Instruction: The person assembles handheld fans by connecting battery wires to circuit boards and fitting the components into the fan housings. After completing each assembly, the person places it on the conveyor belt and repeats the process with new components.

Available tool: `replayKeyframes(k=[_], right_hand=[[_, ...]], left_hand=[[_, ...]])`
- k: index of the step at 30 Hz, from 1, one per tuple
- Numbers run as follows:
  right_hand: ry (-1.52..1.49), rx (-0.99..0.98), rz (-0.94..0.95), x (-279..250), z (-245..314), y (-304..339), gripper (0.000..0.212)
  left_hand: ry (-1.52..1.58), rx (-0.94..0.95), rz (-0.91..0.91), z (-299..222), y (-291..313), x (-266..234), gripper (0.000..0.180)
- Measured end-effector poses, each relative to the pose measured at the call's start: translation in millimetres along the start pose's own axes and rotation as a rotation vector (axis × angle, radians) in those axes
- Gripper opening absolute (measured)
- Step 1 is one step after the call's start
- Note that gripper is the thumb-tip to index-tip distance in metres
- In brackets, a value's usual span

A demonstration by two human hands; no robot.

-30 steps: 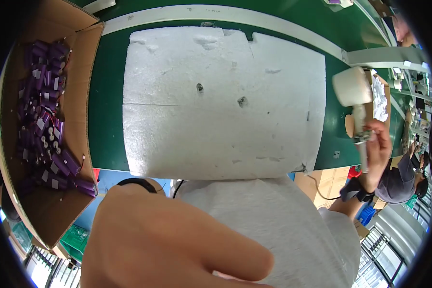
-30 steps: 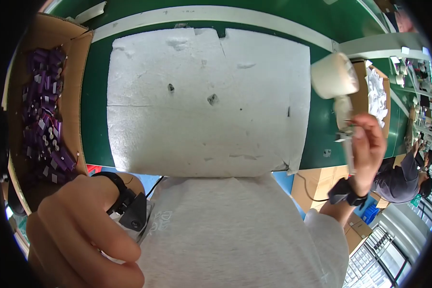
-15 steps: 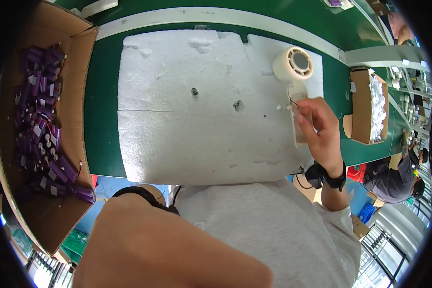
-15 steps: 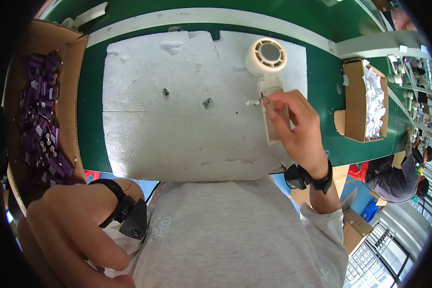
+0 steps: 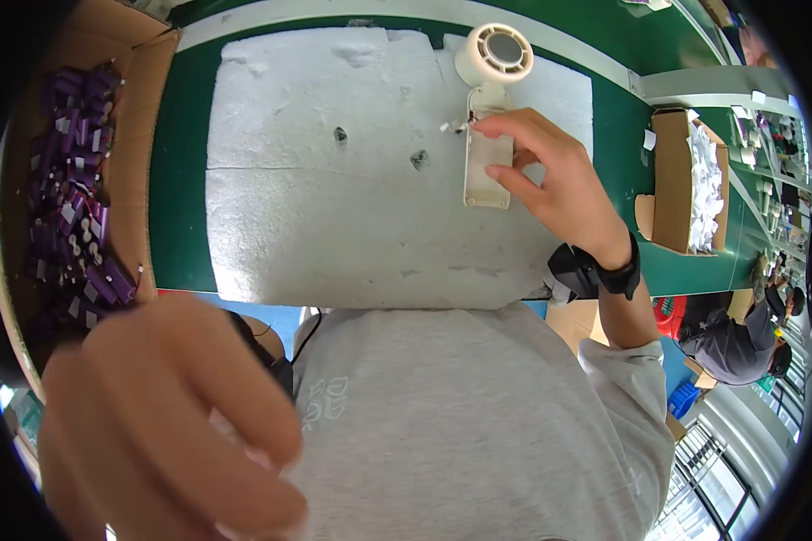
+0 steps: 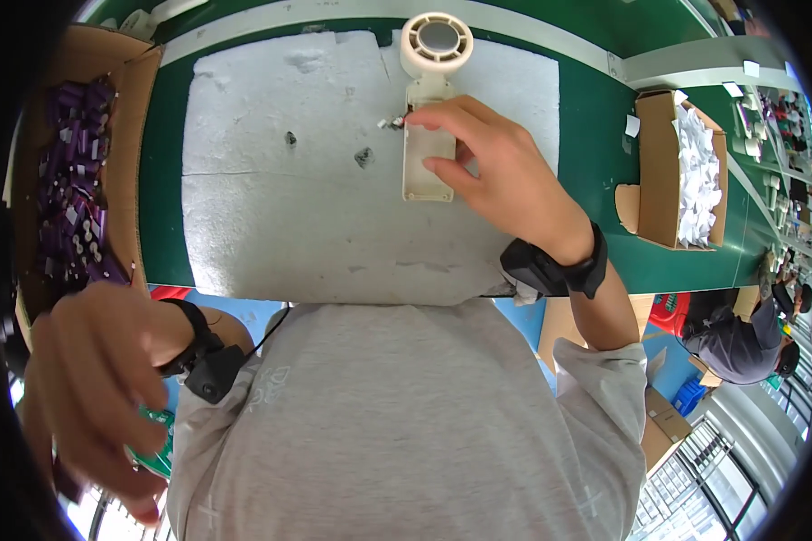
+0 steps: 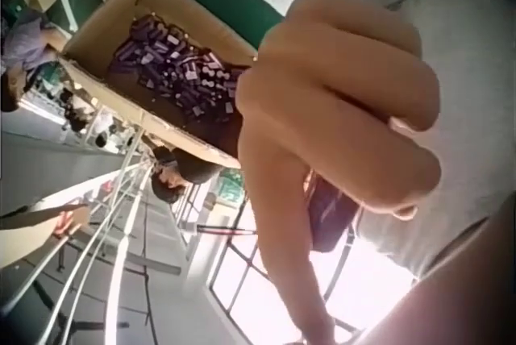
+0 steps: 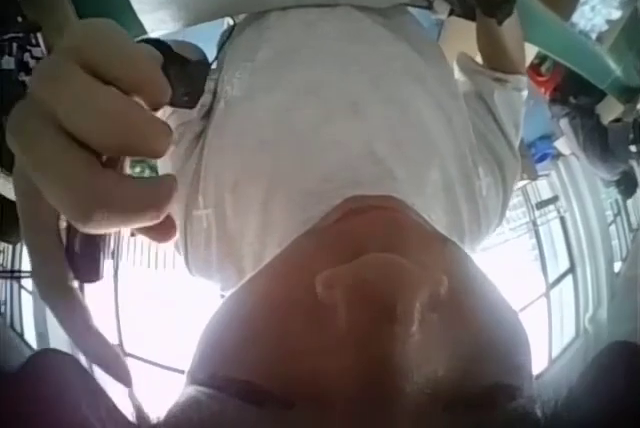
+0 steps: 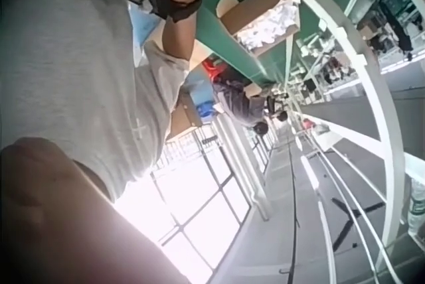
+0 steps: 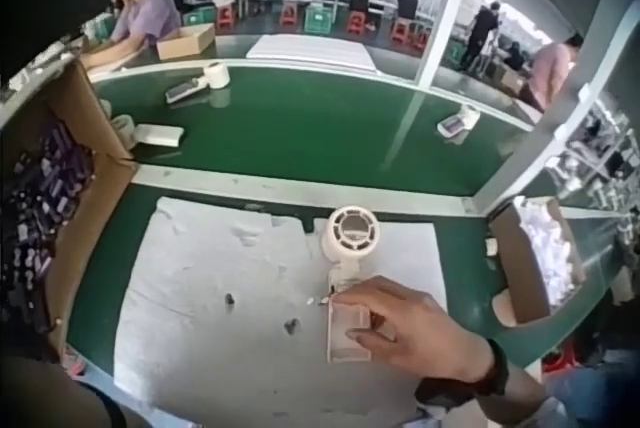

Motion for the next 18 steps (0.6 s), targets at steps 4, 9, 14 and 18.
replayKeyframes(k=[4,9,14,18], right_hand=[[0.001,0.085,0.039,-25,13,12,0.043],[-0.646,0.014,-0.131,-9,37,2,0.034],[-0.611,0.184,-0.255,-15,-5,-13,0.043],[-1.004,0.231,-0.394,-26,-26,-17,0.036]], left_hand=[[0.171,-0.494,0.224,38,30,-62,0.073],[-0.790,-0.754,-0.180,110,10,-17,0.085],[-1.010,-0.376,-0.075,157,3,0,0.070],[-1.255,-0.482,-0.003,153,8,-29,0.053]])
Point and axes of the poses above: each hand's wrist, its own y-axis away from the middle knuckle, its own x-axis out of the palm, z = x × y, the point moved 2 cm from there along -y, towards the middle knuckle, and after that the axes turned 6 degrees about x, right-handed, at the moved point
